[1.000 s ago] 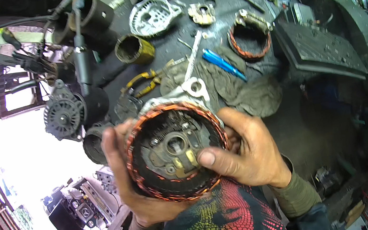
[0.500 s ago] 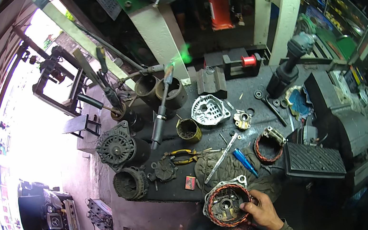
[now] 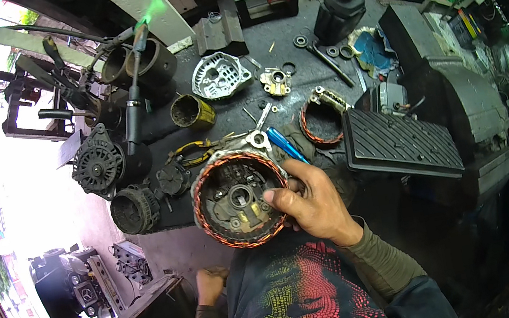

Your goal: The person works at a cluttered workbench in a workshop, using a hammer and a screwdriver to adjust and clean a cylindrical copper-wound electrical component. They repeatedly tap the component and scrape its interior while another person works nearby.

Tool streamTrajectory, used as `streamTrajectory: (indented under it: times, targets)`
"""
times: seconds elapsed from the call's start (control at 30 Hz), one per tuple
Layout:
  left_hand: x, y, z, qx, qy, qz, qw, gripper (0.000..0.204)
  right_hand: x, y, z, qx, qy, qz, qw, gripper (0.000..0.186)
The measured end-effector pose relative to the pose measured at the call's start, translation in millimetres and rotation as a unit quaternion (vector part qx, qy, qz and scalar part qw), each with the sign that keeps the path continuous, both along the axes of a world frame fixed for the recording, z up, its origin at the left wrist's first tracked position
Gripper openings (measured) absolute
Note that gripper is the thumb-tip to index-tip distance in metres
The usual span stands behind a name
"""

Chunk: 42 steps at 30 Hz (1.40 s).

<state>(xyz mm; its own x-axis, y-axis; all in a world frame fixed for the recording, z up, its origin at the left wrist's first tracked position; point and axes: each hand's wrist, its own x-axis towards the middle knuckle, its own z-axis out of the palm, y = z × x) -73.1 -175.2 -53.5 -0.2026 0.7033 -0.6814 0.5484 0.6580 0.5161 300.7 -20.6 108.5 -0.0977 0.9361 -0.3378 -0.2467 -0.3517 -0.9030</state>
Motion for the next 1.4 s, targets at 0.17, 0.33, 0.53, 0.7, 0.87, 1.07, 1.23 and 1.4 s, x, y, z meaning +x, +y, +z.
streamTrajectory:
  times: [0.17,0.33,0.53,0.7,0.87,1.07,1.23,1.4]
  targets:
    - [14.7,98.4,97.2,0.044,-0.147,0.023,0.988,0.021,-8.0,-0.1,12.6,-0.012,0.043,-0.012,0.999,0.036]
    - [43.2,129.3,146.5,0.141,-0.204,-0.048,0.967,0.031,-16.5,-10.6,11.4,-0.005,0.026,-0.040,0.999,0.037]
    - [32.0,150.6,177.1,0.231,-0.197,-0.051,0.951,0.032,-22.2,-16.1,10.7,0.026,-0.062,-0.042,0.997,0.043]
    - [-11.7,195.5,210.7,0.350,-0.183,-0.032,0.918,0.030,-38.3,-20.2,10.8,0.041,-0.066,-0.082,0.994,0.054]
    - [-6.5,208.0,216.4,0.369,-0.226,-0.058,0.900,0.048,-49.4,-20.9,8.7,0.032,-0.028,-0.116,0.992,0.053]
    - [43.8,203.9,211.6,0.371,-0.202,-0.278,0.863,0.105,-58.9,-23.0,3.2,0.012,0.025,-0.132,0.991,0.050]
    - [79.0,194.7,204.9,0.353,-0.200,-0.421,0.811,0.159,-52.4,-25.2,-9.6,0.015,0.011,-0.108,0.994,0.049]
    - [117.0,193.6,141.4,0.412,-0.166,-0.352,0.824,0.144,-44.1,-22.4,-39.9,-0.017,-0.062,-0.111,0.992,0.036]
